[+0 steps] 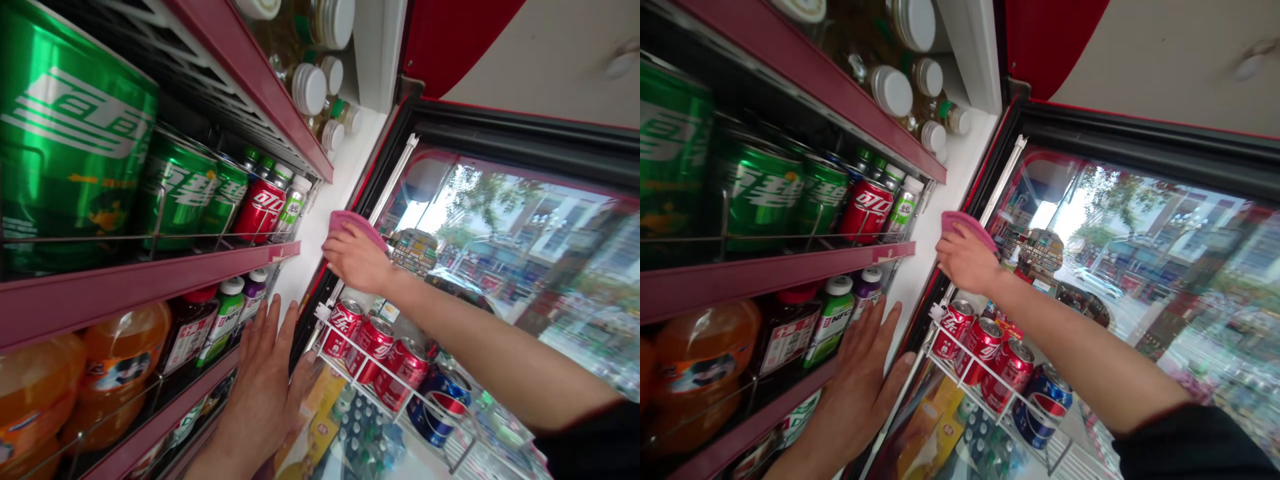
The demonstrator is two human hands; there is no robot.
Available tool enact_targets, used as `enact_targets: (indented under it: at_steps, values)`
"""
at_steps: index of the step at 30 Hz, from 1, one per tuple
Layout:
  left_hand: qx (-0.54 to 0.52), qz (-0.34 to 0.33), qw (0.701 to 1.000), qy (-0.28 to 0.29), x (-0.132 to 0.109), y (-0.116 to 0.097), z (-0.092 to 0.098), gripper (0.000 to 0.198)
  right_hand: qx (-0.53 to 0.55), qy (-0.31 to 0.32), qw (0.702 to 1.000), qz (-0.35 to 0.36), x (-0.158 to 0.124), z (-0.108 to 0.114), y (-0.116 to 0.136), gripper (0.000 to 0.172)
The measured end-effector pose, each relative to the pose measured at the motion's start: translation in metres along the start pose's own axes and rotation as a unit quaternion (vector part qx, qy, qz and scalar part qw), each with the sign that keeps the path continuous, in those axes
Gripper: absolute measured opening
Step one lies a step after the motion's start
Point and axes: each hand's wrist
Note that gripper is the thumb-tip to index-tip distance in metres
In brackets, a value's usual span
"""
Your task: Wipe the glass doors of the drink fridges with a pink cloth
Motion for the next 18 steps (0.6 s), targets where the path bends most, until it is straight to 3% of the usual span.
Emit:
enact_targets:
  at_steps: [3,5,8,12,14,16,18]
  values:
    - [0.002,-0.001,1.000,-0.005,-0.003,-0.005,0.004,0.082,0.020,0.036,0.997,0.067,0.001,-0.014,0.035,0.031]
    - [0.005,-0.008,1.000,-0.004,-0.004,-0.008,0.007,0.082,0.019,0.047,0.994,0.101,0.003,-0.012,0.032,0.032]
    - [0.004,-0.007,1.000,0.001,-0.004,-0.012,0.009,0.082,0.006,0.050,0.992,0.116,0.003,0.011,-0.013,0.036]
    - [0.004,-0.004,1.000,0.000,-0.001,-0.015,0.010,0.080,-0.108,-0.036,0.993,-0.029,0.003,0.052,-0.096,0.039]
    - [0.004,-0.004,1.000,0.001,0.000,-0.015,0.009,0.080,-0.144,-0.053,0.987,-0.051,0.003,0.059,-0.111,0.037]
    - [0.003,-0.002,1.000,0.005,-0.002,-0.015,0.007,0.080,-0.135,-0.049,0.989,-0.045,0.004,0.053,-0.101,0.034]
    - [0.001,0.004,1.000,0.011,-0.004,-0.013,0.006,0.079,-0.094,-0.028,0.995,-0.020,0.005,0.037,-0.072,0.032]
Point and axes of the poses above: each hand's wrist, its own x-axis towards the middle knuckle, its own z-axis out of the back of the hand, y = z × x, and after that the axes turned 3 degrees about -x, right-handed
